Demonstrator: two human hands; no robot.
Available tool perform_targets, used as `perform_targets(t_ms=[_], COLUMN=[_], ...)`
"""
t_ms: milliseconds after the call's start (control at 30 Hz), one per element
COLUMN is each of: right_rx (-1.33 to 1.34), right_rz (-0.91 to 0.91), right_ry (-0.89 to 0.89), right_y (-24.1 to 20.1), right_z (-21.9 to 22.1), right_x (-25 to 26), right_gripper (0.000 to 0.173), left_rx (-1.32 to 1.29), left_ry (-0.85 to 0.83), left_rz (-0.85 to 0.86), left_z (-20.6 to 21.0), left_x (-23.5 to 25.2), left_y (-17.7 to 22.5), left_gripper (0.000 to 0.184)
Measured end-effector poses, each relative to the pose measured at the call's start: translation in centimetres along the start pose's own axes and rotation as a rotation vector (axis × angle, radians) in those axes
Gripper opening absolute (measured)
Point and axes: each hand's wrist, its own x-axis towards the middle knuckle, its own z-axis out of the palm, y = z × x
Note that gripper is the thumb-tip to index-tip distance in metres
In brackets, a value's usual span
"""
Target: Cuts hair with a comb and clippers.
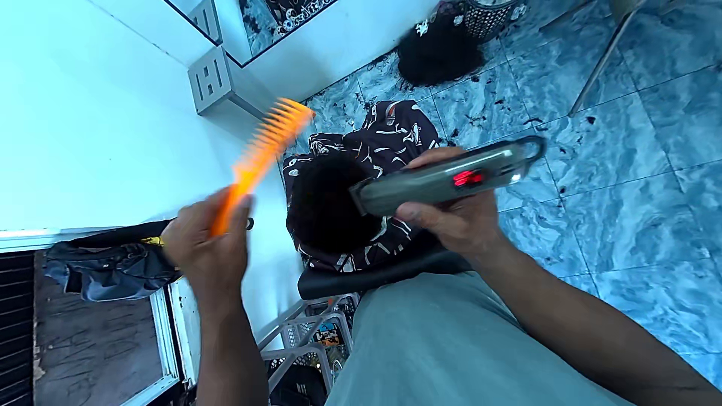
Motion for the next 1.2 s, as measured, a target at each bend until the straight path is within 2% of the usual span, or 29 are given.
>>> perform_targets(t_ms=[67, 167, 233, 300, 367, 400, 433, 500, 567, 633, 900, 1200], right_rx=[0.018, 0.051, 0.075, 0.095, 0.103, 0.104, 0.108, 0.113, 0.112, 0.102, 0.039, -0.096], right_rz=[0.022, 0.103, 0.121, 0.134, 0.127, 0.124, 0.117, 0.112, 0.119, 0.115, 0.083, 0.018], right_ry=[0.132, 0.325, 0.372, 0.377, 0.358, 0.340, 0.320, 0.268, 0.193, 0.127, 0.049, -0.052], right_y=[-0.1, 0.1, 0.1, 0.1, 0.2, 0.3, 0.3, 0.2, 0.3, 0.3, 0.9, -0.2], right_z=[-2.7, -5.9, -6.5, -6.6, -6.8, -6.8, -6.7, -6.5, -5.6, -4.7, -1.9, 1.3], right_x=[-0.3, -0.4, -0.2, -0.4, -0.6, -0.7, -0.7, -0.5, -0.2, 0.3, 1.5, 2.8], right_gripper=[0.047, 0.045, 0.045, 0.047, 0.050, 0.051, 0.051, 0.052, 0.051, 0.049, 0.044, 0.048], left_rx=[-0.097, -0.153, -0.024, 0.063, 0.057, -0.025, -0.110, -0.277, -0.282, -0.198, -0.089, -0.088], left_ry=[0.057, -0.154, -0.150, -0.025, 0.187, 0.283, 0.306, 0.115, -0.105, -0.177, -0.011, 0.049], left_rz=[-0.111, 0.049, 0.111, -0.050, -0.441, -0.578, -0.573, -0.270, -0.003, 0.101, 0.102, 0.171], left_z=[-0.4, 3.1, 5.7, 5.8, 4.1, 3.4, 2.9, 2.7, 3.0, 3.7, 3.9, 4.4], left_x=[-2.0, -7.2, -9.1, -10.5, -11.1, -11.2, -11.6, -12.9, -12.3, -10.9, -6.9, -7.0], left_y=[1.8, 7.3, 8.6, 6.9, 3.4, 2.0, 1.8, 3.3, 5.0, 5.2, 2.7, 2.4], left_gripper=[0.033, 0.036, 0.036, 0.035, 0.030, 0.029, 0.029, 0.028, 0.034, 0.036, 0.033, 0.033])
